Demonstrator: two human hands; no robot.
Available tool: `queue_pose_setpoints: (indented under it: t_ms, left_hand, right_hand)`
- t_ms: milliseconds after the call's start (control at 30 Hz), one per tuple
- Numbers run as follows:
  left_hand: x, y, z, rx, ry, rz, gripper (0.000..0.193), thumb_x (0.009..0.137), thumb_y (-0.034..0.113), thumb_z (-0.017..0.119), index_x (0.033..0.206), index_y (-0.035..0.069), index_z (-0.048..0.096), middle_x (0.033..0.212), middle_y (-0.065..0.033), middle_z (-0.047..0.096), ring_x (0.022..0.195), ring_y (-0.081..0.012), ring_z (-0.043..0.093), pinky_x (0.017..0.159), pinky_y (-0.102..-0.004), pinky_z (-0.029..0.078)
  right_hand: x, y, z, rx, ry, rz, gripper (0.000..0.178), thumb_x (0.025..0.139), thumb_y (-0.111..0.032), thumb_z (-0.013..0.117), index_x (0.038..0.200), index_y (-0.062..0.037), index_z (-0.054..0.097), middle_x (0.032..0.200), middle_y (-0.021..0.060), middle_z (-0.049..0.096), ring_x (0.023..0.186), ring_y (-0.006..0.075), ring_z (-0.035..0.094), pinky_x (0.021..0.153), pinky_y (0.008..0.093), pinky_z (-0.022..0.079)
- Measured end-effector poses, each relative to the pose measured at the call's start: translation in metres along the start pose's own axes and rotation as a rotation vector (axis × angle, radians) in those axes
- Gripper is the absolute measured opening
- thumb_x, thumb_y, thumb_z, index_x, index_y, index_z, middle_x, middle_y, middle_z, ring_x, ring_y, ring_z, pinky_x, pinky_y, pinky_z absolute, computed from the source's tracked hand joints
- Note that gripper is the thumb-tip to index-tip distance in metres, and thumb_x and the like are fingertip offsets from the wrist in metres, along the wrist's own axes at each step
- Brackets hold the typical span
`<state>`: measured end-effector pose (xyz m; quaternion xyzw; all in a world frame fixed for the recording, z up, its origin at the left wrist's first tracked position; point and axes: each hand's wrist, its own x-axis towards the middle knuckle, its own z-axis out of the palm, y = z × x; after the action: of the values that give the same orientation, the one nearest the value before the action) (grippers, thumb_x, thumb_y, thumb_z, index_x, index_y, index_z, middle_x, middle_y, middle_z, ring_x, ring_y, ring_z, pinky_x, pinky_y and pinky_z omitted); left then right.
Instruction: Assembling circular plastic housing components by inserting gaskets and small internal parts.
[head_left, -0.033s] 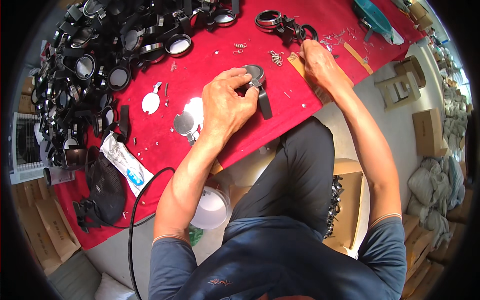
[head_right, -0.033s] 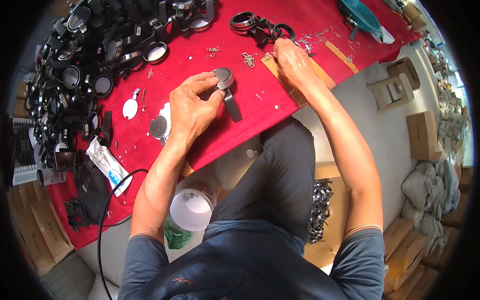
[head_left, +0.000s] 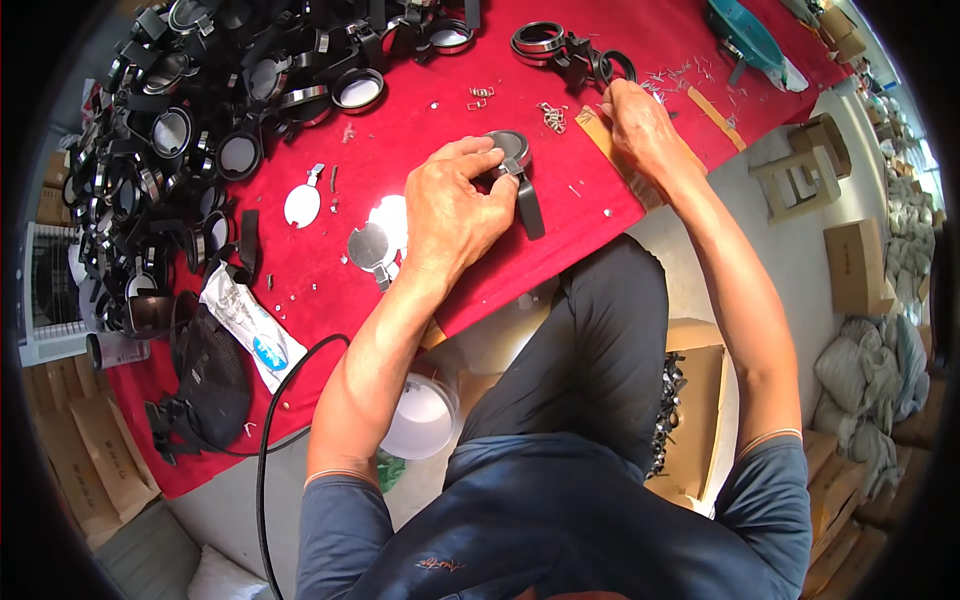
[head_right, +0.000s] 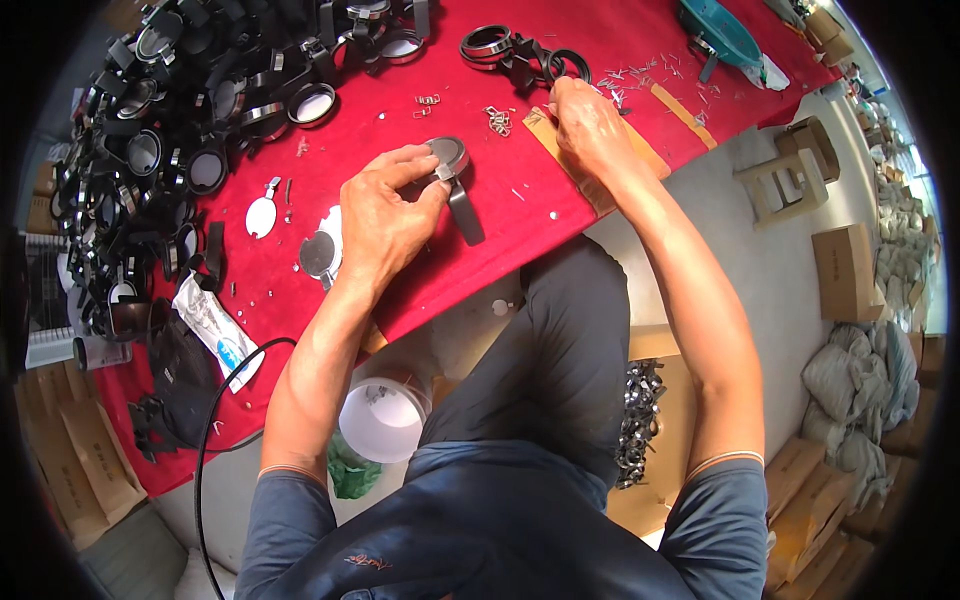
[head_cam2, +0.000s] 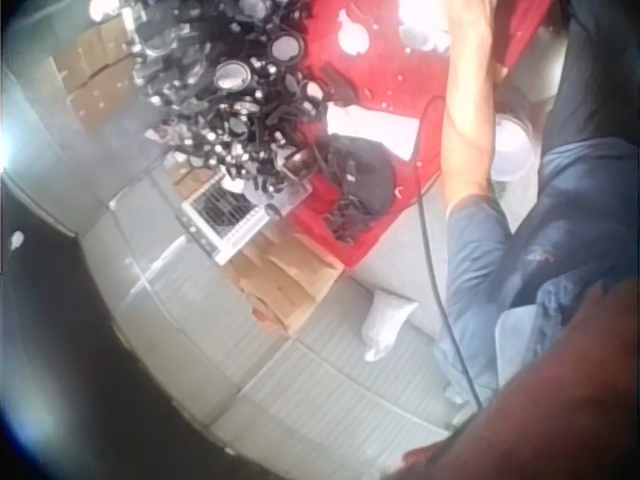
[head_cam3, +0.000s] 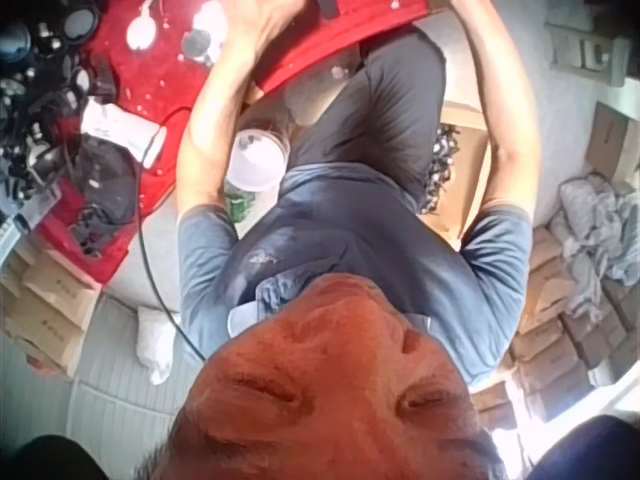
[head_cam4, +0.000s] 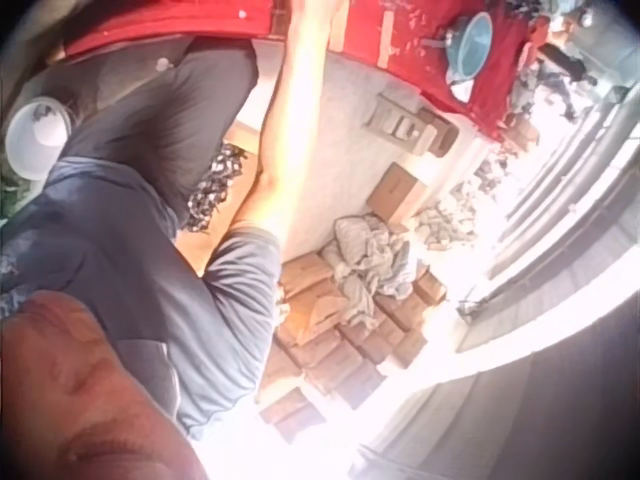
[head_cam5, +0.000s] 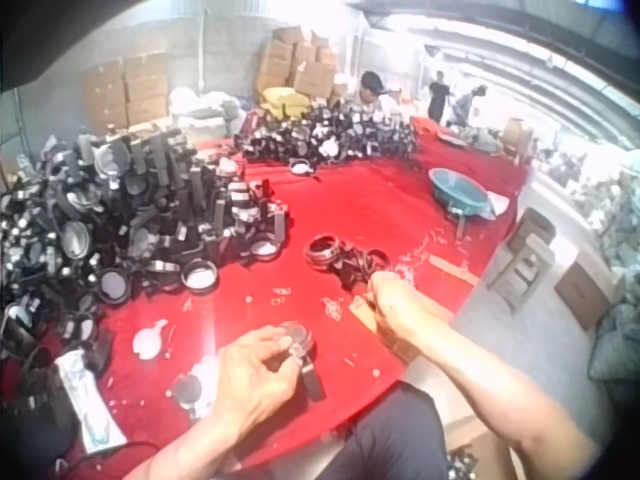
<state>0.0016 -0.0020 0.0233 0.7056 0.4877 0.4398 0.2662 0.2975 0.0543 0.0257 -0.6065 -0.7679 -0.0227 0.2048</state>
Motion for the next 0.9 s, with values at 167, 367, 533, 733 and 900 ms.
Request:
queue_pose_setpoints:
  t_ms: [167,367,533,733,900]
  left_hand:
    - [-0.001,-0.001,-0.002,0.036,-0.015,0.006,0.036,0.079,0.015,0.078,0.11,-0.003,0.082,0.123,-0.0183,0.078,0.089,-0.0321,0.078,0.083,-0.0382,0.062]
    - [-0.002,0.002,-0.006,-0.008,-0.039,-0.033,0.035,0.079,0.015,0.079,0.11,-0.001,0.083,0.123,-0.0185,0.078,0.086,-0.0289,0.078,0.079,-0.0363,0.062]
    - [0.001,0.002,-0.001,0.038,-0.014,0.014,0.034,0.078,0.013,0.081,0.109,-0.001,0.083,0.12,-0.0208,0.079,0.092,-0.0306,0.079,0.079,-0.0366,0.063]
    - [0.002,0.003,-0.003,0.071,-0.025,0.019,0.033,0.079,0.013,0.082,0.108,-0.002,0.083,0.119,-0.0223,0.079,0.107,-0.0341,0.078,0.092,-0.0388,0.063]
    - [0.002,0.005,-0.005,0.043,-0.046,-0.01,0.032,0.079,0.013,0.082,0.107,-0.001,0.083,0.119,-0.0222,0.079,0.115,-0.0354,0.076,0.101,-0.0411,0.061]
  right_hand:
    - [-0.006,-0.015,-0.006,0.254,-0.004,0.221,0.011,0.101,-0.005,0.063,0.108,0.0033,0.065,0.098,0.0218,0.073,0.092,0.0395,0.072,0.083,0.0476,0.057]
    - [-0.025,-0.077,-0.028,0.84,-0.184,0.517,0.022,0.104,-0.004,0.059,0.119,0.0002,0.075,0.088,0.0028,0.07,0.07,0.0075,0.06,0.066,0.0258,0.052]
    - [-0.035,-0.11,-0.018,0.925,-0.199,0.378,0.019,0.102,-0.003,0.061,0.111,0.0005,0.077,0.096,0.0054,0.072,0.082,0.0114,0.066,0.076,0.0298,0.056]
    - [-0.037,-0.112,-0.008,0.959,-0.227,0.359,0.019,0.102,-0.003,0.06,0.11,0.001,0.076,0.092,0.0051,0.071,0.079,0.0114,0.065,0.074,0.0297,0.055]
    - [-0.039,-0.109,0.001,1.031,-0.254,0.403,0.02,0.103,-0.005,0.059,0.112,-0.0002,0.077,0.084,0.0032,0.069,0.074,0.01,0.064,0.068,0.0277,0.054]
